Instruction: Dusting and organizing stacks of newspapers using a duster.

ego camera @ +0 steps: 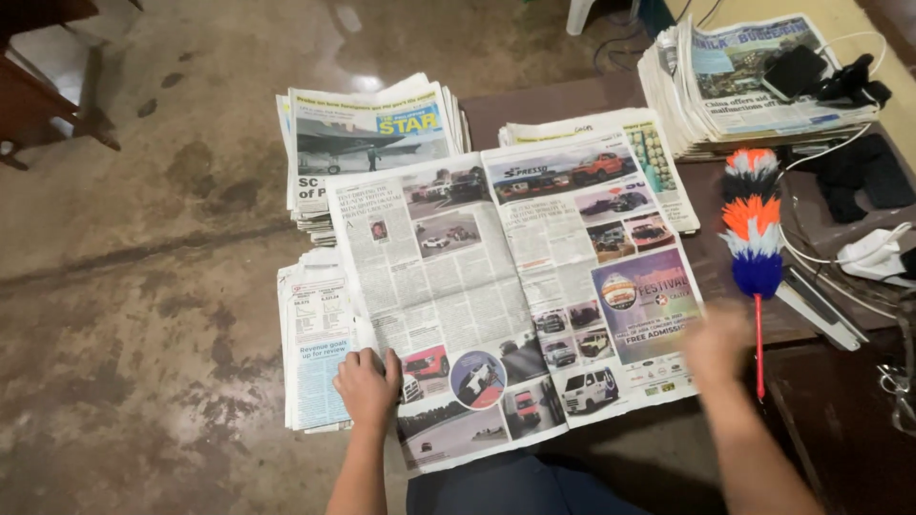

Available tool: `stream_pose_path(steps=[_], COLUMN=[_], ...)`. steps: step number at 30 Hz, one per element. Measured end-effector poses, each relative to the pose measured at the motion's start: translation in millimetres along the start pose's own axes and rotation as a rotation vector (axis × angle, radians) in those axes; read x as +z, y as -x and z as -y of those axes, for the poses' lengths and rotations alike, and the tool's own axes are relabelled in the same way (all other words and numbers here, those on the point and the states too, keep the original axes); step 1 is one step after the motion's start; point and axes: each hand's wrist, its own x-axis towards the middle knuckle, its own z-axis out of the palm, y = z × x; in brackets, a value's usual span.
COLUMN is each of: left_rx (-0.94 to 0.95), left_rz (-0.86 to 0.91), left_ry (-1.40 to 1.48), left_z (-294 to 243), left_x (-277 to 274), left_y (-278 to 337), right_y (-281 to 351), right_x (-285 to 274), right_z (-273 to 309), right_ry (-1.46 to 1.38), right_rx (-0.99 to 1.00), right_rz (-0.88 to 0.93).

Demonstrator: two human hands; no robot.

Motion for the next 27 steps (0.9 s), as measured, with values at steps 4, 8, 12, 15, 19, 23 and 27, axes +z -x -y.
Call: stream_pose_path(steps=[4,8,12,15,19,23,27], left_rx=[-0.020,-0.059,-0.010,0.015,0.048,0.059,0.100], left_rz=[-0.006,0.085,0.042,0.161,0.421,0.582,0.565], left_ry=[0.004,0.021,0.049,0.065,0.146,0.288,0.329], left_z=[2,3,13,25,57,60,74], left_x=[-4,-2,1,4,16,-9,10], left_y=[2,-2,-2,-10,-16,-25,-26], right_y=[6,10,17,34,52,45,115], right_x=[-35,-36,-11,6,-17,-34,-13], right_z=[-68,-122,-104,-92,-25,19,144], right_ry=[0.506,0.213,0.270,0.113,0.153,0.434,0.156], right_rx=[0.072,0.330,0.320,0.282,0.257,0.129,0.030], right_rz=[-0.350,-0.028,-0.069,-0.126,-0.380,-0.551,-0.539])
